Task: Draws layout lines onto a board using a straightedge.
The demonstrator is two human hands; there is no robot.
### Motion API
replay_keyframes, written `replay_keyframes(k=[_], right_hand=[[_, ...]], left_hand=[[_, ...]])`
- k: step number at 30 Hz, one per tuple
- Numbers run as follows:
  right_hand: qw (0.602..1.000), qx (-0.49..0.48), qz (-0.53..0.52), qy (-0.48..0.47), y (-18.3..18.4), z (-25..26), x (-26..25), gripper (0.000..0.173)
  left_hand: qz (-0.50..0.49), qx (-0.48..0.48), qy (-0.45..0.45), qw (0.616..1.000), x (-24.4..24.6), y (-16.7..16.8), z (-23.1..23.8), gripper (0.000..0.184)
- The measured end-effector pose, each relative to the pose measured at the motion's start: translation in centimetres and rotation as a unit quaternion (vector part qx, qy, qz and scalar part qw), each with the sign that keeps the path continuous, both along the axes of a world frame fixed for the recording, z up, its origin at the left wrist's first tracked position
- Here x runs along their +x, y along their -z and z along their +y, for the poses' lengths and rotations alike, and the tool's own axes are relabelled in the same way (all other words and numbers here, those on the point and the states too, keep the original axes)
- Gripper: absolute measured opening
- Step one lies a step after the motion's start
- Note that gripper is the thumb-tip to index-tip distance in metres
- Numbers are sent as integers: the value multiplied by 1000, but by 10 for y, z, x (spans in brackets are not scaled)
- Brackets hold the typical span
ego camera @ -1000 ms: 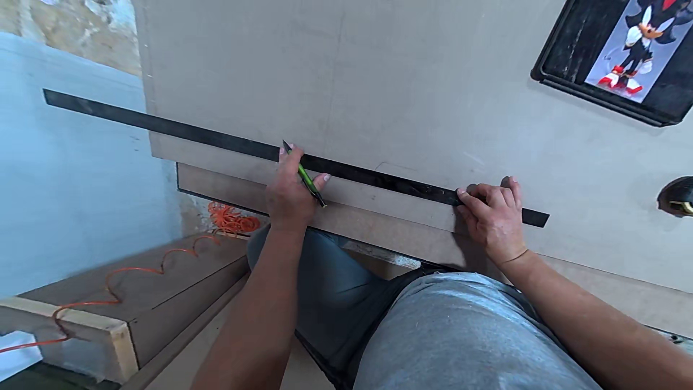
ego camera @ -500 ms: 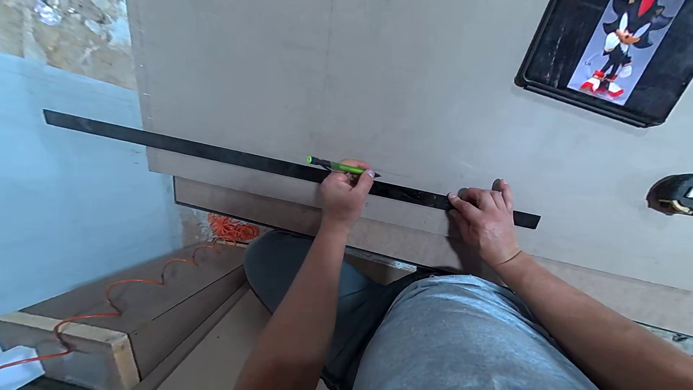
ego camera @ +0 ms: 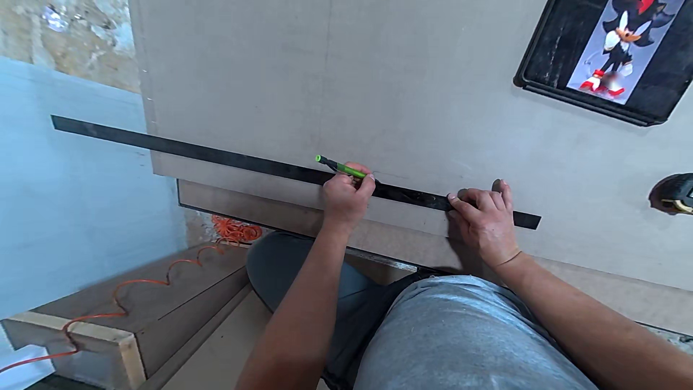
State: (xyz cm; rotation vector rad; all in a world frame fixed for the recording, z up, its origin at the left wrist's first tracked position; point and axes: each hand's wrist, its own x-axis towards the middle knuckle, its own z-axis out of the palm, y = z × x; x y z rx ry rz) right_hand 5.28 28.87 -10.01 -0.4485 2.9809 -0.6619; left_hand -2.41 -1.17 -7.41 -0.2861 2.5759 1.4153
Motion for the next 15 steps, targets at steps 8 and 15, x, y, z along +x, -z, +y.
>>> replay_keyframes(k=[8, 15], right_hand=[[1000, 3, -1, 4, 1, -1, 0, 30], [1000, -3, 2, 7, 1, -1, 0, 29]], left_hand=[[-9, -2, 15, 1000, 1, 0, 3, 11], [-9, 7, 53, 999, 5, 3, 15, 11]])
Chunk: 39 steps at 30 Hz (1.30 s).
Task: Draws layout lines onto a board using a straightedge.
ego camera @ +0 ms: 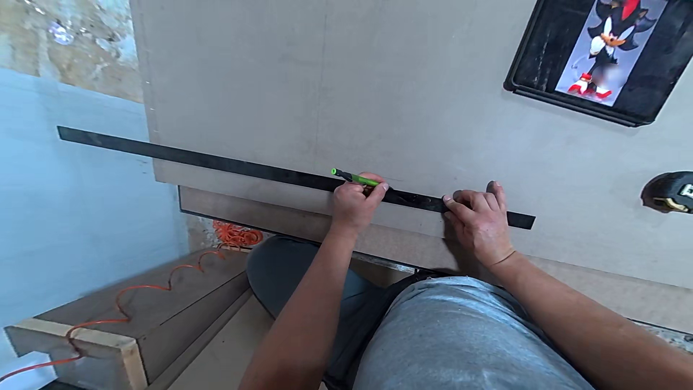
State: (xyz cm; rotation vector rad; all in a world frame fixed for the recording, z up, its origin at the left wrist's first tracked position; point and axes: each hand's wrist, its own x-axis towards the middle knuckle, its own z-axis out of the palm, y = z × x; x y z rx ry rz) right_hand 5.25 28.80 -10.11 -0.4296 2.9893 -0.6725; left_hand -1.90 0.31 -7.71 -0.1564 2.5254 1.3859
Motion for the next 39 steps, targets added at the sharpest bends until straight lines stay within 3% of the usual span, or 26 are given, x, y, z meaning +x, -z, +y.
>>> replay_keyframes(k=[11, 14, 16, 18, 20, 23, 28, 33, 39], right_hand=[[1000, 1, -5, 0, -1, 0, 0, 29], [1000, 0, -5, -2, -1, 1, 0, 29], [1000, 0, -10, -18, -3, 3, -4, 29], [999, 1, -13, -37, -4, 5, -11, 29], [999, 3, -13, -50, -4, 5, -20, 29], [998, 7, -9, -60, -4, -10, -45, 29], [995, 10, 16, -98, -1, -47, -105, 29], [992, 5, 31, -121, 3, -69, -140, 32], [995, 41, 23, -88, 14, -66, -108, 52]], left_hand=[[-15, -15, 8, 1000, -3, -5, 4, 9], [17, 14, -32, 999, -4, -2, -4, 7], [69, 33, -50, 996, -1, -2, -20, 15], [127, -18, -39, 991, 4, -2, -47, 30], [160, -144, 2, 976, 16, 0, -76, 38], [128, -293, 42, 947, 33, -1, -104, 39], [136, -381, 9, 914, 68, 6, -117, 42], [100, -363, 13, 926, 91, 6, -106, 39], [87, -315, 59, 943, 116, 5, -85, 35]])
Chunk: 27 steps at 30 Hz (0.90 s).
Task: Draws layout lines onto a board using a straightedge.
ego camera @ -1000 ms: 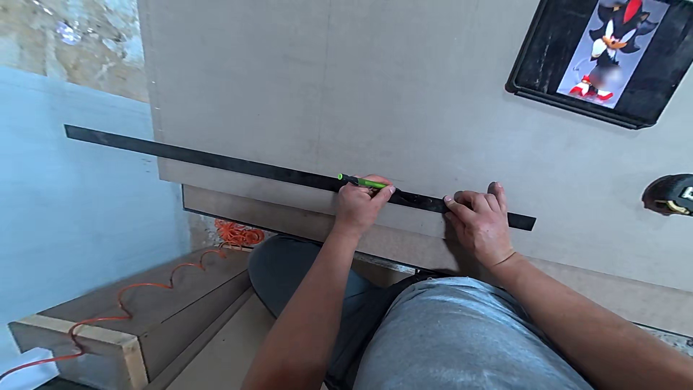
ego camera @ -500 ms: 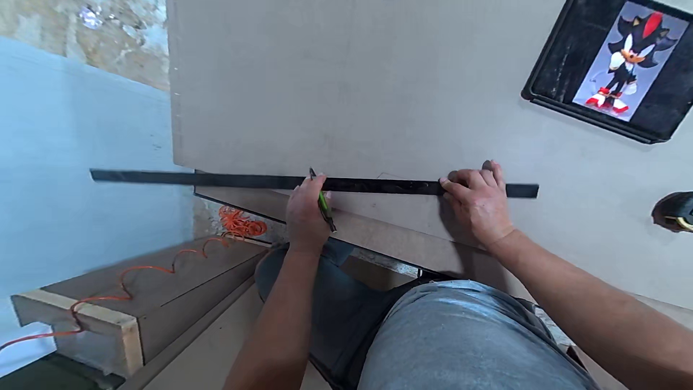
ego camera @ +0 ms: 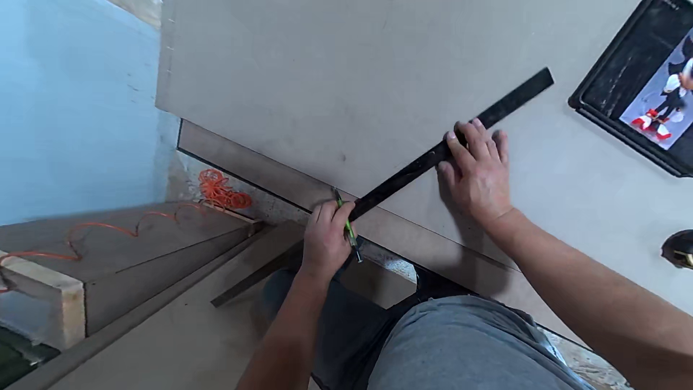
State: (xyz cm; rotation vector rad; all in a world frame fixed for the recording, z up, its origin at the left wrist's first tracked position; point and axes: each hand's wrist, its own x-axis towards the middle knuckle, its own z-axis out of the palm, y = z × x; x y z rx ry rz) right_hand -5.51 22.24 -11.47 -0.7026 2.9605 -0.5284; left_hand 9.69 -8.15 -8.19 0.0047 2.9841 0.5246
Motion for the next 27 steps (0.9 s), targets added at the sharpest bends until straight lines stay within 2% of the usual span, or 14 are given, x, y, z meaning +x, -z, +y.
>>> replay_keyframes(k=[4, 6, 19, 27], right_hand=[[1000, 13, 3, 9, 5, 6, 31, 75], [1000, 12, 7, 9, 7, 6, 35, 78], [999, -13, 27, 12, 14, -2, 17, 74], [999, 6, 28, 31, 16, -1, 17, 69]], left_hand=[[-5, 19, 18, 1000, 16, 5, 7, 35], [-6, 24, 19, 1000, 19, 5, 9, 35], [49, 20, -7, 999, 17, 17, 15, 34], [74, 24, -14, 997, 19, 22, 19, 36]])
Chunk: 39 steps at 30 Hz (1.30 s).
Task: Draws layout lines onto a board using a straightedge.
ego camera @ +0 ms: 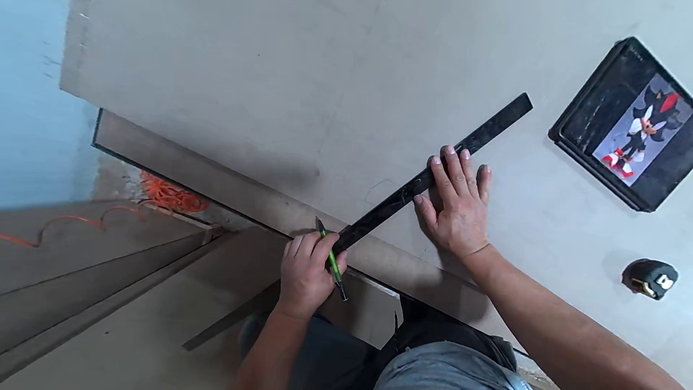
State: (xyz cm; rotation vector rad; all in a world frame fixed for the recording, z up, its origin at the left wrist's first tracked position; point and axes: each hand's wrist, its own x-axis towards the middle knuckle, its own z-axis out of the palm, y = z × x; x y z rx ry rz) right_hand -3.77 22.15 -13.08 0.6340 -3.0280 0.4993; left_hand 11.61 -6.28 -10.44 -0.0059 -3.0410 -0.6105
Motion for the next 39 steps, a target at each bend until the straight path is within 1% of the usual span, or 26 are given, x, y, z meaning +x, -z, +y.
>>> replay_keyframes(k=[5, 7, 10, 12, 15, 18, 20, 27, 34, 39], right_hand=[[1000, 10, 5, 1, 4, -5, 0, 70], [1000, 12, 18, 13, 5, -10, 5, 70], [999, 34, 28, 28, 0, -9, 3, 68], [998, 50, 12, 26, -4, -8, 1, 68], [999, 45, 4, 17, -8, -7, 2, 66], [999, 36, -2, 11, -9, -6, 1, 66], [999, 40, -8, 10, -10, -6, 1, 66], [998, 62, -19, 3, -12, -5, 1, 67], [999, 50, -15, 5, -13, -5, 1, 66], [999, 47, -16, 5, -13, -6, 1, 66]], left_hand=[[-8, 1, -6, 1000, 1, -3, -1, 36], [-33, 2, -3, 999, 4, -6, -3, 42], [-48, 13, 14, 999, 7, 5, -10, 50], [-34, 34, 23, 999, 10, 12, -13, 46], [-43, 37, 19, 998, 7, 7, -10, 41], [-63, 36, 9, 997, 5, -1, -6, 42], [-60, 38, 10, 997, 5, -1, -5, 42], [-45, 29, 11, 998, 5, 2, -6, 41], [-49, 15, 23, 998, 3, 0, -7, 41], [-51, 17, 14, 998, 5, 2, -7, 42]])
